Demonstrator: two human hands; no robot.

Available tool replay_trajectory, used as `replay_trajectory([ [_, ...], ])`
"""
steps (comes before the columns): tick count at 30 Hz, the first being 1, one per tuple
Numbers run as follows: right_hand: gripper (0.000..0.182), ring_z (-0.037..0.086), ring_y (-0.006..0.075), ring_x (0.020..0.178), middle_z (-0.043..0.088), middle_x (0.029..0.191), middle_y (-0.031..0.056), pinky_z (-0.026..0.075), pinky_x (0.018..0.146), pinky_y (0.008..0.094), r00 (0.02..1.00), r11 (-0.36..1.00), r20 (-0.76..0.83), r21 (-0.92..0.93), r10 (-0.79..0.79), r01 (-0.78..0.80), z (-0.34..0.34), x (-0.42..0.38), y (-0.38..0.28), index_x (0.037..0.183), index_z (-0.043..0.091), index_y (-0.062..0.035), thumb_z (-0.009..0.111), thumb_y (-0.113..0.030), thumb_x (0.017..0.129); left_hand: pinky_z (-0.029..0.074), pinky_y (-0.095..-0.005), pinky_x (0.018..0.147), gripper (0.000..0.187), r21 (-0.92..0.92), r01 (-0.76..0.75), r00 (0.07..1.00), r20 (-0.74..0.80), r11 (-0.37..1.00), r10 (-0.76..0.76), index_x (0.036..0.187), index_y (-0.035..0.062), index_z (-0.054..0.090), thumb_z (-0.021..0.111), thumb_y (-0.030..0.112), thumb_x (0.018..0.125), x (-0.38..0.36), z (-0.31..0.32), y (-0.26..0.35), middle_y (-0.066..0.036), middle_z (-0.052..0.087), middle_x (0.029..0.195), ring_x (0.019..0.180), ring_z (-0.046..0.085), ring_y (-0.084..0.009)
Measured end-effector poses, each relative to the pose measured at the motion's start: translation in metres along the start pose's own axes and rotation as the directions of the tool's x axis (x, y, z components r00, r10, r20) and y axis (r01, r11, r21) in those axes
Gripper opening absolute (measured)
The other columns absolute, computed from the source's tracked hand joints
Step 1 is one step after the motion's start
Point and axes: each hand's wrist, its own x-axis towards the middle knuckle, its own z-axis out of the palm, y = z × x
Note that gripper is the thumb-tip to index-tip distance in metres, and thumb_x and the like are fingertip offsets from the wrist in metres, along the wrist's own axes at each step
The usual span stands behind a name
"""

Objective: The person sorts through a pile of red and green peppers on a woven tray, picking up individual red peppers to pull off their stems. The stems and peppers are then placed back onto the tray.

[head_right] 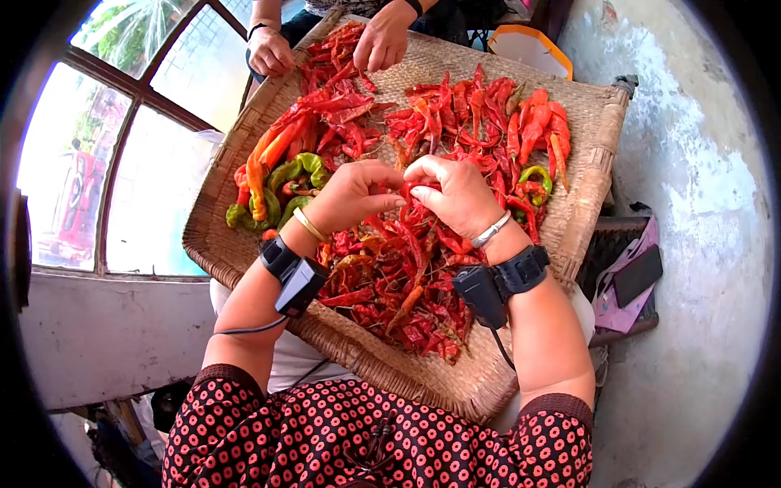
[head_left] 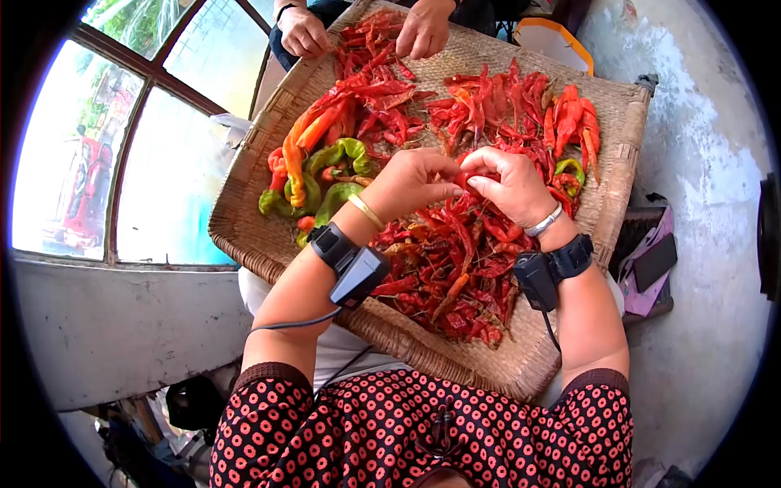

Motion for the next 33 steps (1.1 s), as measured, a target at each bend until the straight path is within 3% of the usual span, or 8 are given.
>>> replay_trajectory([
  [3, 0.019, 0.063, 0.0156, 0.075, 0.064, 0.078, 0.0091, 0.049, 0.069, 0.0280, 1.000, 0.993, -0.005, 0.115, 0.009, -0.008, 0.004, 0.000, 0.005, 0.096, 0.059, -0.0023, 0.061, -0.006, 0.077, 0.043, -0.0225, 0.056, 0.015, 0.190, -0.170, 0.985, 0.022, 0.967, 0.168, 0.084, 0.0000, 0.060, 0.067, 0.012, 0.079, 0.001, -0.001, -0.003, 0.001, 0.059, 0.073, 0.064, 0.052, -0.0058],
  [5, 0.020, 0.063, 0.0150, 0.074, 0.064, 0.077, 0.0087, 0.049, 0.068, 0.0281, 1.000, 0.989, -0.017, 0.150, 0.008, -0.005, 0.002, 0.000, 0.007, 0.097, 0.059, -0.0027, 0.062, -0.008, 0.077, 0.042, -0.0211, 0.054, 0.012, -0.007, 0.134, 0.991, 0.033, 0.991, -0.133, 0.084, 0.0016, 0.060, 0.064, 0.012, 0.081, -0.002, -0.005, 0.006, 0.001, 0.059, 0.072, 0.061, 0.052, -0.0064],
  [9, 0.026, 0.063, 0.0172, 0.071, 0.064, 0.076, 0.0093, 0.049, 0.065, 0.0283, 0.982, 0.986, -0.101, -0.029, 0.159, -0.163, -0.008, 0.002, 0.004, 0.099, 0.060, -0.0043, 0.065, -0.016, 0.077, 0.042, -0.0186, 0.052, 0.009, -0.237, 0.262, 0.965, 0.067, 0.936, -0.253, 0.084, 0.0042, 0.060, 0.061, 0.013, 0.083, -0.003, -0.021, 0.001, 0.001, 0.060, 0.072, 0.057, 0.052, -0.0052],
  [17, 0.025, 0.060, 0.0271, 0.076, 0.063, 0.079, 0.0101, 0.048, 0.068, 0.0366, 1.000, 0.858, 0.003, -0.514, -0.003, 0.004, 0.003, -0.002, 0.013, 0.094, 0.061, -0.0076, 0.065, -0.021, 0.074, 0.044, -0.0202, 0.053, 0.038, -0.553, 0.059, 0.689, -0.580, 0.831, -0.435, 0.118, 0.0023, 0.049, 0.058, 0.019, 0.086, 0.007, -0.049, -0.022, -0.005, 0.061, 0.090, 0.062, 0.054, -0.0066],
  [19, 0.024, 0.060, 0.0282, 0.077, 0.062, 0.081, 0.0107, 0.047, 0.068, 0.0377, 0.998, 0.794, 0.061, -0.607, 0.002, 0.036, 0.007, -0.004, 0.012, 0.093, 0.061, -0.0079, 0.065, -0.022, 0.073, 0.046, -0.0227, 0.057, 0.039, 0.119, 0.288, 0.771, -0.618, 0.950, -0.156, 0.114, -0.0017, 0.052, 0.062, 0.019, 0.083, 0.004, -0.047, -0.042, -0.004, 0.061, 0.090, 0.066, 0.056, -0.0106],
  [20, 0.024, 0.060, 0.0282, 0.077, 0.062, 0.081, 0.0107, 0.047, 0.068, 0.0377, 0.998, 0.795, 0.062, -0.605, 0.003, 0.035, 0.008, -0.003, 0.012, 0.093, 0.061, -0.0079, 0.065, -0.022, 0.073, 0.048, -0.0276, 0.060, 0.032, 0.447, 0.087, 0.834, -0.522, 0.890, 0.181, 0.103, -0.0026, 0.058, 0.066, 0.016, 0.078, 0.003, -0.042, -0.060, -0.007, 0.062, 0.091, 0.067, 0.059, -0.0163],
  [26, 0.018, 0.060, 0.0296, 0.079, 0.062, 0.079, 0.0116, 0.048, 0.069, 0.0421, 0.971, 0.731, 0.168, -0.683, 0.168, -0.008, 0.004, -0.004, 0.013, 0.080, 0.060, -0.0080, 0.065, -0.023, 0.073, 0.048, -0.0373, 0.060, 0.033, 0.773, 0.297, 0.892, -0.014, 0.561, -0.452, 0.071, 0.0085, 0.066, 0.064, 0.041, 0.074, 0.000, -0.010, -0.006, -0.012, 0.060, 0.065, 0.065, 0.059, -0.0297],
  [33, 0.016, 0.062, 0.0217, 0.071, 0.064, 0.076, 0.0112, 0.048, 0.065, 0.0313, 0.984, 0.895, 0.042, -0.423, 0.174, -0.141, -0.007, 0.001, 0.007, 0.081, 0.062, -0.0035, 0.065, -0.017, 0.073, 0.048, -0.0360, 0.057, 0.028, 0.754, 0.183, 0.956, 0.013, 0.630, -0.294, 0.075, 0.0074, 0.066, 0.065, 0.035, 0.073, -0.004, 0.006, -0.015, -0.010, 0.061, 0.066, 0.064, 0.061, -0.0247],
])
